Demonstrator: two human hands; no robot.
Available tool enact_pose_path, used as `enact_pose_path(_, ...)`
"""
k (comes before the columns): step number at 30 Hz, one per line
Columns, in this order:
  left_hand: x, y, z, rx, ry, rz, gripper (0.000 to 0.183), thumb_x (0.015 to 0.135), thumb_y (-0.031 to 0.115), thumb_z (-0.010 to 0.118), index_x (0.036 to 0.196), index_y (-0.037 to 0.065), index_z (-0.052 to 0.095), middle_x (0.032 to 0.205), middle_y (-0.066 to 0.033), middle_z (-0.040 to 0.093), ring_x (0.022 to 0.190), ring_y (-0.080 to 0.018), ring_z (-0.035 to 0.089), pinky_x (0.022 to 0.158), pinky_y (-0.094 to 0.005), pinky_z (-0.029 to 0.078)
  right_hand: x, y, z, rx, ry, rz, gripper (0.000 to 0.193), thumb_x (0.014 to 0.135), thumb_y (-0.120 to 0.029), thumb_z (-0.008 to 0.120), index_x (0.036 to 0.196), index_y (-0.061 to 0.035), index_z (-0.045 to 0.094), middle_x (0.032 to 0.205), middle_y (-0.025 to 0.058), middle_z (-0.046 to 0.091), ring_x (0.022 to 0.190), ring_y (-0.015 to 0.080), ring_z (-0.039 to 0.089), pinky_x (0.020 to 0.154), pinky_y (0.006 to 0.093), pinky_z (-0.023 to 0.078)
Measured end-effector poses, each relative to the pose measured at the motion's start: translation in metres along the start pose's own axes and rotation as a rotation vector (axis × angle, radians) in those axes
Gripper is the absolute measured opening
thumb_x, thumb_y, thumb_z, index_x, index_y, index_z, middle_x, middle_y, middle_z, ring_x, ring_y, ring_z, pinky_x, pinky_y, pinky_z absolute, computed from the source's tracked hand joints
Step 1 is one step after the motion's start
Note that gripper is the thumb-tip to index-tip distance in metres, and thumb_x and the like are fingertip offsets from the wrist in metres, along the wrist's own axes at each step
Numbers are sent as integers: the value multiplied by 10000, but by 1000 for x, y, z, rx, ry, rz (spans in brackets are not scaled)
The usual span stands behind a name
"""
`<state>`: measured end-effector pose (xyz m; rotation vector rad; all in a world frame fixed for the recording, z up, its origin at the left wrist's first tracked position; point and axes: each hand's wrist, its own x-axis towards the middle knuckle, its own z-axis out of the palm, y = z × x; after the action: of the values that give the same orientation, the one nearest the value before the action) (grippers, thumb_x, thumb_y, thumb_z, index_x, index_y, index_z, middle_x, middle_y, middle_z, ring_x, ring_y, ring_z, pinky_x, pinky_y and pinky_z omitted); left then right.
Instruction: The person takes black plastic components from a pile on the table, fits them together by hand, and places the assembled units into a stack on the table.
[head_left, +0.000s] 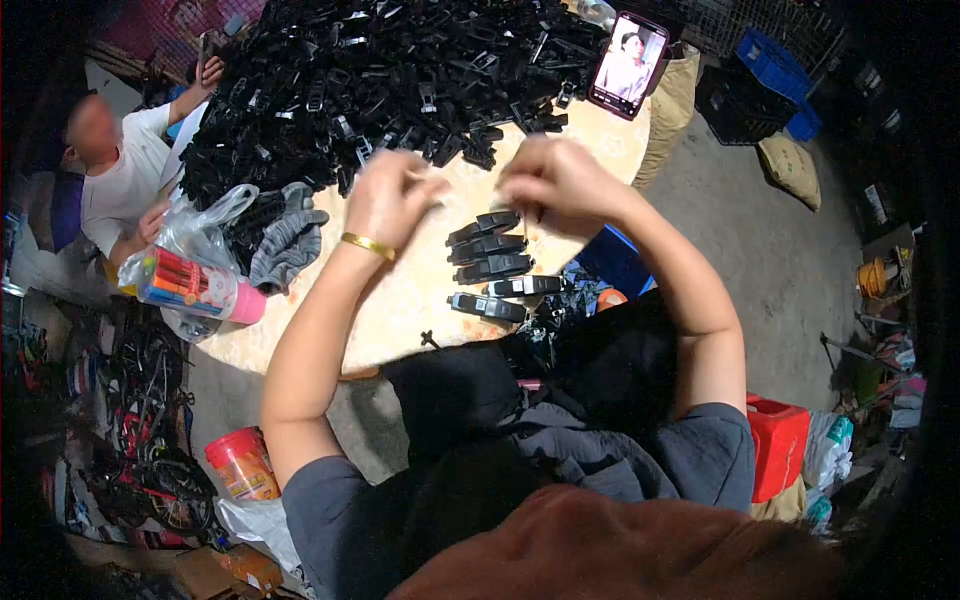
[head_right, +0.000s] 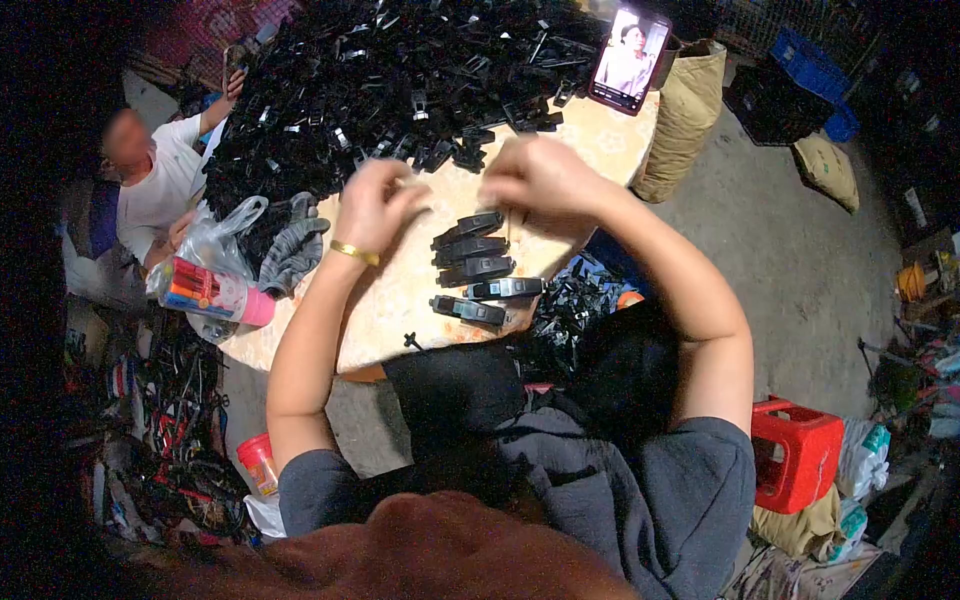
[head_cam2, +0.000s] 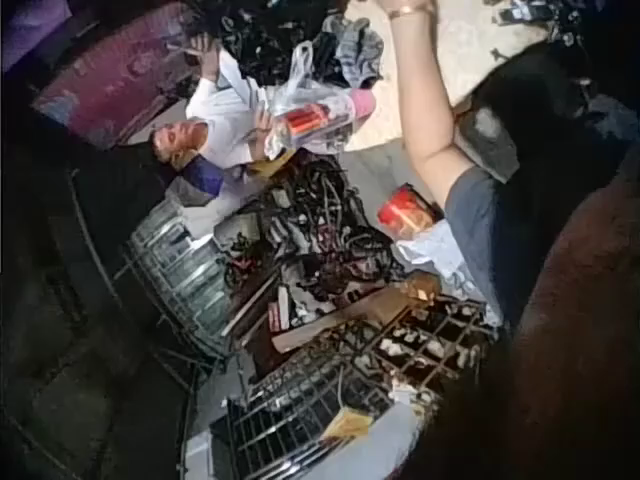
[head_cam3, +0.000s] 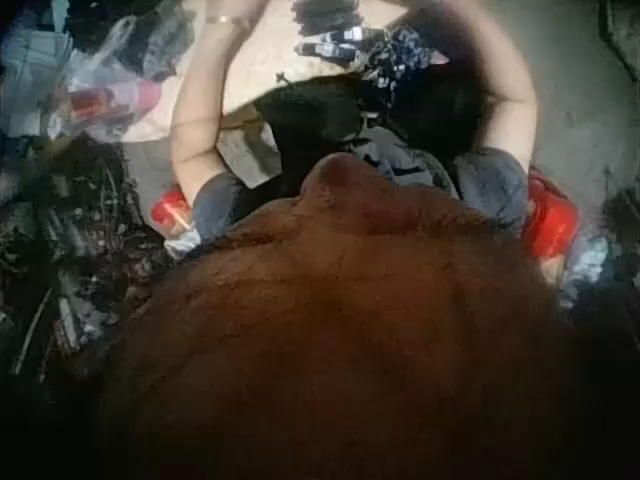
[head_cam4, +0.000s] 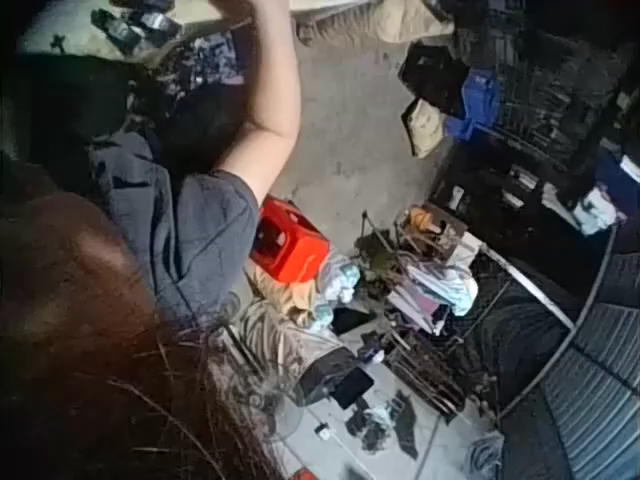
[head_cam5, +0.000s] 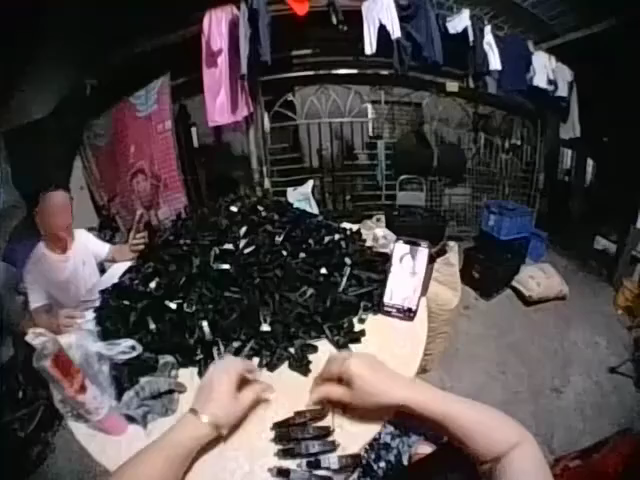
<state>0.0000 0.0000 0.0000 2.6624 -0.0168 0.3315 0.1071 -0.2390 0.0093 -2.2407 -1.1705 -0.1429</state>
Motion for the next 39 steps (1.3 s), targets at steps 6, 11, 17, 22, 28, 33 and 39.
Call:
enact_pose_path(6, 2, -33, 12, 306, 381, -131, 621, 678, 319, 773, 1122, 13, 464, 988, -201, 581, 911, -376, 569, 785, -422, 475, 3, 38, 9, -389, 261, -15, 280, 796, -253, 655, 962, -28, 664, 869, 128, 600, 769, 295, 592, 667, 377, 484)
enact_pose_path(11, 0, -37, -3, 162, 280, -307, 512, 719, 173, 714, 1148, 45, 466, 928, -201, 628, 860, -372, 612, 749, -414, 485, 8, 58, 6, -368, 354, -141, 255, 793, -170, 603, 1017, -54, 641, 884, 127, 598, 813, 314, 580, 730, 408, 480)
enact_pose_path(17, -4, -15, -18, -280, 371, -125, 238, 839, 77, 575, 1071, 24, 574, 830, -111, 663, 712, -206, 646, 663, -314, 516, 0, 63, 0, -382, 182, -16, 283, 754, -121, 644, 1028, -50, 630, 866, 129, 633, 842, 313, 592, 725, 394, 483)
enact_pose_path(22, -11, 12, 2, -784, -174, -248, 225, 939, 65, 449, 1111, 12, 584, 866, -29, 614, 593, -33, 530, 504, -157, 434, -6, 31, -6, -425, 314, -202, 181, 718, -129, 673, 879, -52, 648, 755, 100, 594, 731, 283, 598, 635, 370, 495)
enact_pose_path(28, -13, 8, 15, -771, -225, -263, 157, 862, 123, 602, 953, 1, 643, 789, -38, 597, 597, -83, 538, 549, -219, 456, -10, -11, 6, -164, -108, -221, 173, 731, -155, 678, 870, -53, 672, 750, 115, 556, 717, 288, 593, 641, 365, 491)
enact_pose_path(33, -16, 12, 20, -457, -67, 18, 233, 708, 92, 713, 922, 16, 660, 819, -96, 576, 752, -191, 572, 688, -290, 468, -6, -11, -2, 105, -256, -167, 232, 766, -209, 671, 938, -54, 671, 831, 133, 571, 803, 304, 592, 716, 365, 478)
enact_pose_path(39, -18, 25, 17, -262, 2, 74, 213, 713, 114, 697, 904, 23, 668, 822, -127, 576, 747, -268, 580, 688, -328, 473, -1, -1, 0, 24, -319, -170, 268, 731, -78, 686, 990, -24, 644, 865, 114, 551, 834, 287, 582, 737, 351, 473)
